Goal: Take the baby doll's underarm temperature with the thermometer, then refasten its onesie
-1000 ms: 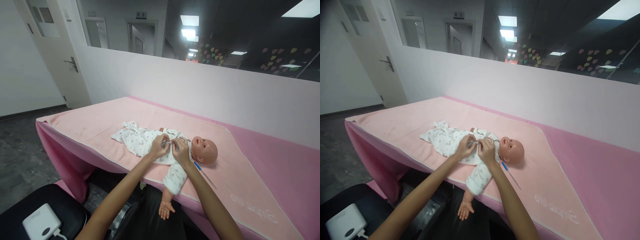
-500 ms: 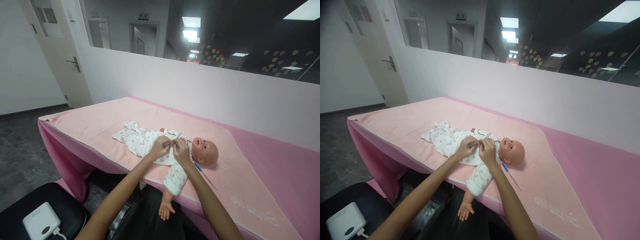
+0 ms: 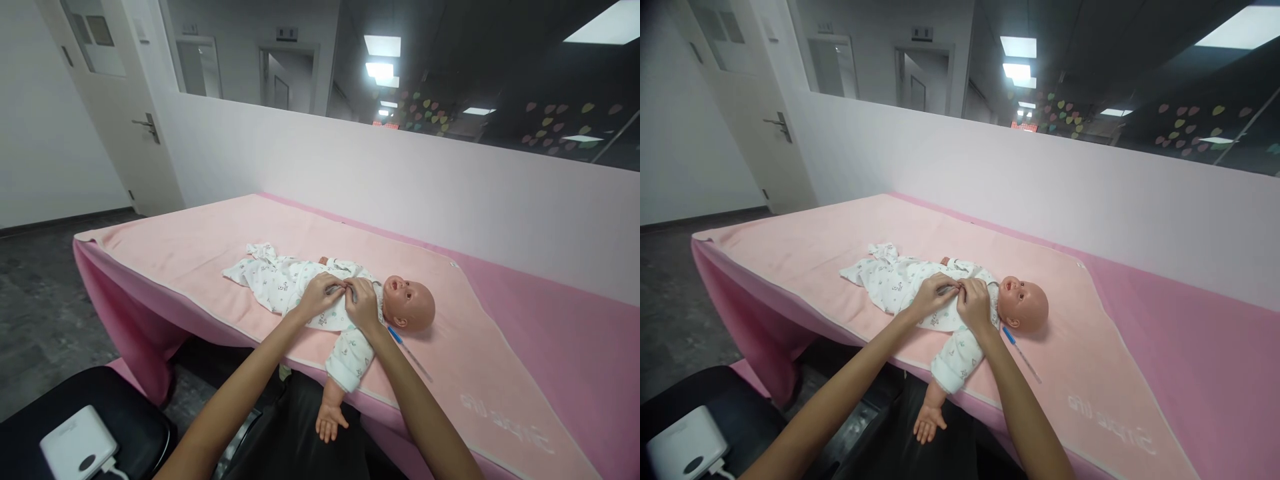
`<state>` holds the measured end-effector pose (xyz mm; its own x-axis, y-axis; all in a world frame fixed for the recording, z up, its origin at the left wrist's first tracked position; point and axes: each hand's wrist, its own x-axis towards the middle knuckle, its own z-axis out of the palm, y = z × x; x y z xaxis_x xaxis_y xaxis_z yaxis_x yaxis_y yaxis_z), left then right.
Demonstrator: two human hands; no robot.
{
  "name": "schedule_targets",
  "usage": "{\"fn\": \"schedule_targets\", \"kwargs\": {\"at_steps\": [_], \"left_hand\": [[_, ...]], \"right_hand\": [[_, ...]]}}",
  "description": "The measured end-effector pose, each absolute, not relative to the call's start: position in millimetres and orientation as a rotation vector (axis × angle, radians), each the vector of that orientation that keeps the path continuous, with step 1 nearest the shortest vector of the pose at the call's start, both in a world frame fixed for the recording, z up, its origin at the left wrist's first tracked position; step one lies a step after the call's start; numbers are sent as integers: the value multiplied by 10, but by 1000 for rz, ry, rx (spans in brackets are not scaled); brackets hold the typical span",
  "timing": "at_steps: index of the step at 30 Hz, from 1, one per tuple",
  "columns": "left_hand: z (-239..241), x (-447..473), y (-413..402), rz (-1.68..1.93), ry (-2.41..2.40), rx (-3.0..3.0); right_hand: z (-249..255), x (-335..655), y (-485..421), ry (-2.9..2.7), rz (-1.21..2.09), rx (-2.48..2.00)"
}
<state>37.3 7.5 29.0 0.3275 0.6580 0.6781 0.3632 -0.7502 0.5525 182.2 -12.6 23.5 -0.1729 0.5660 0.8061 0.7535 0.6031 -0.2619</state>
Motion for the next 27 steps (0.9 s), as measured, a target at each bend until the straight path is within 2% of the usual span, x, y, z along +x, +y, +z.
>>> {"fn": "schedule_targets", "kwargs": {"at_steps": [12, 20, 27], "left_hand": [[150, -94, -6, 1366, 1174, 2579], [93, -194, 29, 1527, 1357, 2504], [98, -186, 10, 1609, 1412, 2403]], "right_hand": [[244, 1811, -146, -1875, -322, -1088], [322, 1592, -149, -2109, -550, -948], [339, 1402, -102, -2180, -592, -1072]]}}
